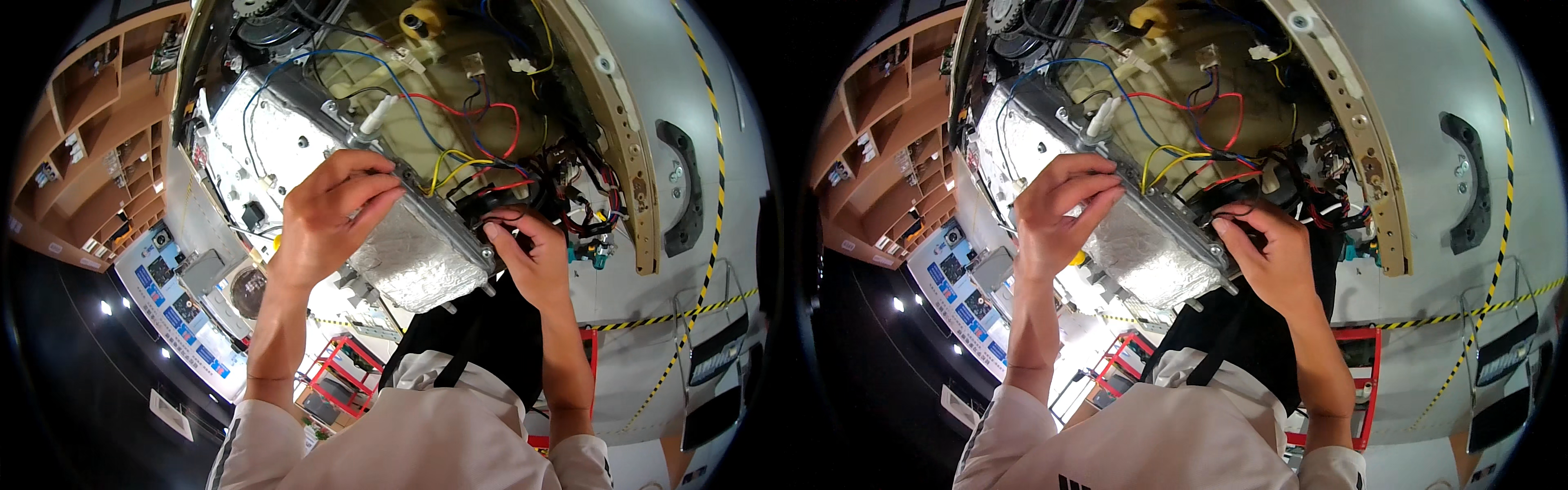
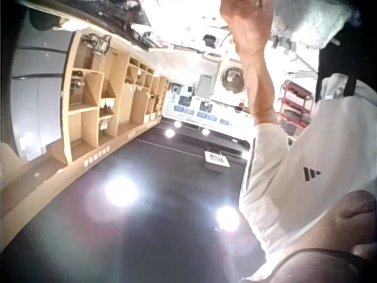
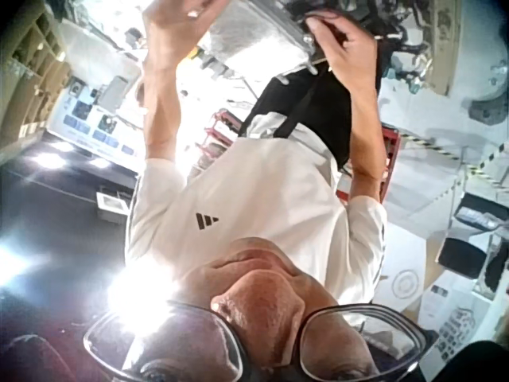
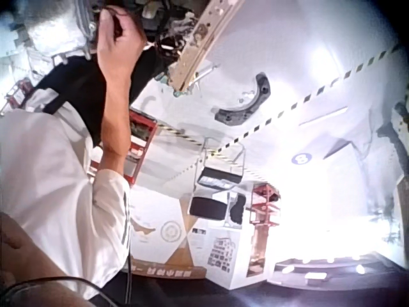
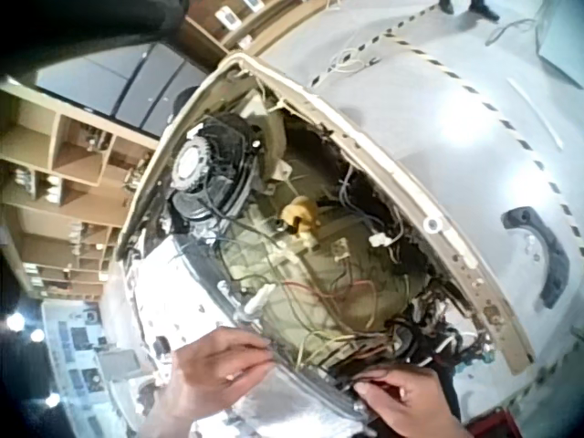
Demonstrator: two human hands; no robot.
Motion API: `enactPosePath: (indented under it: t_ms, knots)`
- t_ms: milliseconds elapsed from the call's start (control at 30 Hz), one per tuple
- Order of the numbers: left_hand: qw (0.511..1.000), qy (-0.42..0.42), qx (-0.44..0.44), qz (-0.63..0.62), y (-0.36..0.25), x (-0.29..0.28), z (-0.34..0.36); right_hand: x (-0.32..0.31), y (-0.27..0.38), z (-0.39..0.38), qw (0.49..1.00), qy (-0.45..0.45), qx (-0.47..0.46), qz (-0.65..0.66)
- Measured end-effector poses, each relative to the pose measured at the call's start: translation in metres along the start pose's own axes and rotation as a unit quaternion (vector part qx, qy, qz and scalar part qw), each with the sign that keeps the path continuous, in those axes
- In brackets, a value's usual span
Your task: The person disassembles internal components of a washing machine by unscrewing a metal bracket and disconnecting electrical wiring connectors by hand.
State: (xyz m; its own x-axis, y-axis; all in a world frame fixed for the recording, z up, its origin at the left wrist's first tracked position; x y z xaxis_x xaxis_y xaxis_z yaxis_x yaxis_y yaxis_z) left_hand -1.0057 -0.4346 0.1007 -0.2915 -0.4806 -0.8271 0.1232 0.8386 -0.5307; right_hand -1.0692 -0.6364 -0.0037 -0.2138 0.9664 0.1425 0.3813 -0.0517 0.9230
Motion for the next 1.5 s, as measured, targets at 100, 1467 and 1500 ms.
enactPosePath:
  t_ms: [100,1467,1500]
  knots:
    - [1.0,-0.019,0.003,-0.003,-0.001,0.002,-0.003,0.001,0.002,0.0,1.0,0.012,0.014,0.009]
    - [0.999,0.019,-0.03,0.012,-0.004,0.011,0.005,-0.006,-0.005,0.01,0.997,0.068,0.013,0.02]
    - [0.999,0.019,-0.03,0.011,-0.004,0.012,0.005,-0.005,-0.007,0.01,0.998,0.058,0.008,0.033]
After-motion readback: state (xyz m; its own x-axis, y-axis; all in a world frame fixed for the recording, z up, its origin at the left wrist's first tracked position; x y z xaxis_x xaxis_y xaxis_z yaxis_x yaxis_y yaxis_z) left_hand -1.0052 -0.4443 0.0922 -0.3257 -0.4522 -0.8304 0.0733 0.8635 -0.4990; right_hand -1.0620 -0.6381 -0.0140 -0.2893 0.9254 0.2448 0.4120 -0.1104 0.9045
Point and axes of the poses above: each hand's wrist, its own z-axis towards the middle knuckle, its own x-axis out of the palm, y = z × x, the point moved 2 cm from there along z, towards the middle knuckle, and after that the axes turned 3 degrees about -x, right-handed, at the moved point
